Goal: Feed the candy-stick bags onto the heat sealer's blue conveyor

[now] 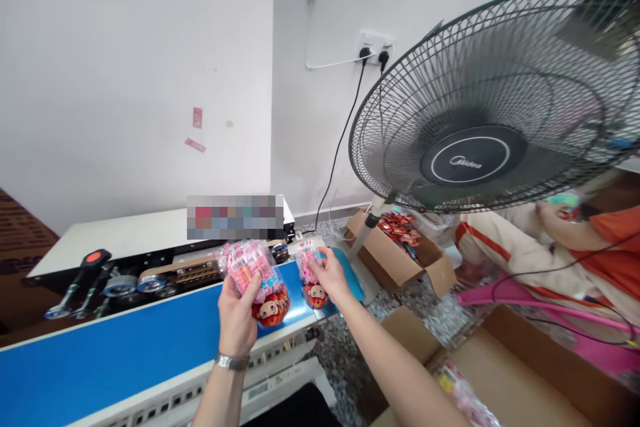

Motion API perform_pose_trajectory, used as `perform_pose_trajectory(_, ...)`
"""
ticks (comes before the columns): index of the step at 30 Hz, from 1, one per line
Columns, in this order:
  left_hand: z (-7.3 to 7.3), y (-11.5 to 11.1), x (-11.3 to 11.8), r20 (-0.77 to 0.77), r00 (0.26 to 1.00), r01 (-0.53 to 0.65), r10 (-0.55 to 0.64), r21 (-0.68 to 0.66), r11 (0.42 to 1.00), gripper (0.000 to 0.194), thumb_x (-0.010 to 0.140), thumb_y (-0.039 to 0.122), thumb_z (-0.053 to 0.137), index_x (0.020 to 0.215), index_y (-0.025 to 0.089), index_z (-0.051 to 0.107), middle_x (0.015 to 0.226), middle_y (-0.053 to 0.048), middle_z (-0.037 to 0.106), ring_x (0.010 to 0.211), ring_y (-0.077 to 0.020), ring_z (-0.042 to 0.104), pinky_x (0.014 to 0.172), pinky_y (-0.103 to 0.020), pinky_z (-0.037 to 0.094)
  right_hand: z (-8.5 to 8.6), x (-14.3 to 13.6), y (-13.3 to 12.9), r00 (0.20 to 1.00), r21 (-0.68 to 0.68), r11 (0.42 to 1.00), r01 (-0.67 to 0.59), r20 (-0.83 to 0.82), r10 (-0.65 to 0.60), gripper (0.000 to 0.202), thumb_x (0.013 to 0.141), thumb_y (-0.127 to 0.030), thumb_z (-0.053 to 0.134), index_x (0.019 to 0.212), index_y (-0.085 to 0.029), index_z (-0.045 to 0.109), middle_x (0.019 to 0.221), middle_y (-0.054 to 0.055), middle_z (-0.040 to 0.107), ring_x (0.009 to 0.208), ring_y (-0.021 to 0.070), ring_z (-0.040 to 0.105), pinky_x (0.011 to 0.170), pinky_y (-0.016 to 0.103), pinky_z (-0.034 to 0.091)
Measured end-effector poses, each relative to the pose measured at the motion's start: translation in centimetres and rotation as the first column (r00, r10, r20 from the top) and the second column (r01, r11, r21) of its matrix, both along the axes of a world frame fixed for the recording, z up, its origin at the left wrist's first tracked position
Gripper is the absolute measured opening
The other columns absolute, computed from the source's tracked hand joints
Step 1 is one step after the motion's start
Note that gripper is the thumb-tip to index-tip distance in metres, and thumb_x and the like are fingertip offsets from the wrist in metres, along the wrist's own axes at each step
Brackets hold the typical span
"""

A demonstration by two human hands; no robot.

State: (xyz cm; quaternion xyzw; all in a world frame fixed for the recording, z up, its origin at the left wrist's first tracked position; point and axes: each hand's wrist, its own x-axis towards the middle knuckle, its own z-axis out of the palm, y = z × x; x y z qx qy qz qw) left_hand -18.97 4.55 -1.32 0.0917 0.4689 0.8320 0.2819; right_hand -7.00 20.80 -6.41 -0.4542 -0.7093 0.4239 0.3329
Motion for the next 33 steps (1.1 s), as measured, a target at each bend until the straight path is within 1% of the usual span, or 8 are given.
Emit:
perform_pose_trajectory(6, -0.3, 0.0, 0.1, -0.045, 0.993, 0.105, -0.106, -0.020, 0.994, 0.051, 0.063, 0.027, 0.072, 0.109, 0.016, 0.053, 0.103, -0.009, 0.064, 0.088, -0.0204, 0.062, 0.081, -0.036, 0.047, 0.5, -3.1, -0.7, 0.965, 0.078, 0.990, -0.120, 0.244, 0.098, 0.040, 0.073, -0.032, 0.059, 0.109, -0.018, 0.049, 0.062, -0.002, 0.056, 0.059, 0.0174, 0.056, 0.057, 0.025, 0.040)
perform_pose_trajectory(9, -0.2, 0.1, 0.5, -0.057, 0.992, 0.114, -0.116, -0.030, 0.993, 0.053, 0.064, 0.026, 0.071, 0.112, 0.016, 0.051, 0.102, -0.010, 0.065, 0.088, -0.0209, 0.062, 0.081, -0.036, 0.048, 2.2, -3.1, -2.0, 0.980, 0.139, 0.973, -0.182, 0.104, 0.168, 0.038, 0.078, -0.037, 0.053, 0.111, -0.019, 0.049, 0.079, 0.003, 0.060, 0.070, 0.0175, 0.058, 0.064, 0.027, 0.042)
perform_pose_trajectory(11, -0.3, 0.1, 0.8, -0.061, 0.990, 0.124, -0.126, -0.034, 0.992, 0.051, 0.065, 0.026, 0.070, 0.111, 0.016, 0.051, 0.103, -0.010, 0.064, 0.089, -0.0216, 0.062, 0.080, -0.036, 0.048, 3.3, -2.7, -3.2, 0.965, 0.094, 0.965, -0.244, -0.069, 0.251, 0.034, 0.083, -0.040, 0.046, 0.111, -0.020, 0.048, 0.087, 0.004, 0.059, 0.075, 0.0164, 0.058, 0.064, 0.026, 0.044)
perform_pose_trajectory(13, -0.3, 0.3, 1.1, -0.075, 0.987, 0.140, -0.142, -0.033, 0.990, 0.050, 0.065, 0.026, 0.070, 0.110, 0.016, 0.052, 0.103, -0.010, 0.064, 0.089, -0.0218, 0.062, 0.079, -0.035, 0.049, 4.3, -2.2, -4.2, 0.924, 0.042, 0.936, -0.348, -0.154, 0.351, 0.033, 0.080, -0.040, 0.051, 0.107, -0.021, 0.050, 0.082, 0.001, 0.058, 0.072, 0.0150, 0.057, 0.060, 0.024, 0.044)
perform_pose_trajectory(16, -0.2, 0.5, 1.6, -0.077, 0.981, 0.178, -0.177, -0.004, 0.984, 0.045, 0.068, 0.026, 0.068, 0.109, 0.017, 0.052, 0.108, -0.009, 0.063, 0.096, -0.0213, 0.060, 0.084, -0.034, 0.047, 4.9, -1.7, -5.3, 0.894, 0.040, 0.902, -0.430, -0.121, 0.431, 0.028, 0.076, -0.039, 0.059, 0.095, -0.020, 0.054, 0.071, -0.002, 0.056, 0.064, 0.0131, 0.054, 0.058, 0.023, 0.043)
perform_pose_trajectory(22, -0.4, 0.9, 2.0, -0.074, 0.982, 0.178, -0.175, 0.029, 0.984, 0.043, 0.068, 0.027, 0.067, 0.108, 0.018, 0.053, 0.108, -0.009, 0.063, 0.096, -0.0206, 0.060, 0.085, -0.034, 0.046, 4.7, -1.3, -5.4, 0.919, -0.015, 0.932, -0.363, -0.173, 0.355, 0.029, 0.083, -0.038, 0.048, 0.105, -0.019, 0.050, 0.072, 0.001, 0.060, 0.066, 0.0142, 0.057, 0.060, 0.024, 0.044)
perform_pose_trajectory(28, -1.0, 1.3, 2.0, -0.053, 0.996, 0.067, -0.068, -0.017, 0.998, 0.044, 0.065, 0.027, 0.071, 0.105, 0.017, 0.054, 0.102, -0.008, 0.065, 0.090, -0.0193, 0.061, 0.081, -0.032, 0.047, 5.2, -1.2, -6.3, 0.950, 0.018, 0.955, -0.296, -0.099, 0.296, 0.053, 0.063, -0.033, 0.070, 0.110, -0.021, 0.049, 0.079, -0.001, 0.056, 0.066, 0.0131, 0.054, 0.058, 0.023, 0.044)
perform_pose_trajectory(33, 0.1, 1.1, 2.2, -0.011, 0.991, 0.136, -0.135, 0.069, 0.988, 0.040, 0.072, 0.030, 0.064, 0.109, 0.018, 0.053, 0.112, -0.009, 0.061, 0.100, -0.0206, 0.058, 0.087, -0.033, 0.044, 5.1, -1.1, -6.2, 0.924, -0.080, 0.942, -0.327, -0.236, 0.301, 0.045, 0.074, -0.035, 0.059, 0.114, -0.019, 0.045, 0.076, 0.000, 0.057, 0.065, 0.0137, 0.056, 0.060, 0.025, 0.047)
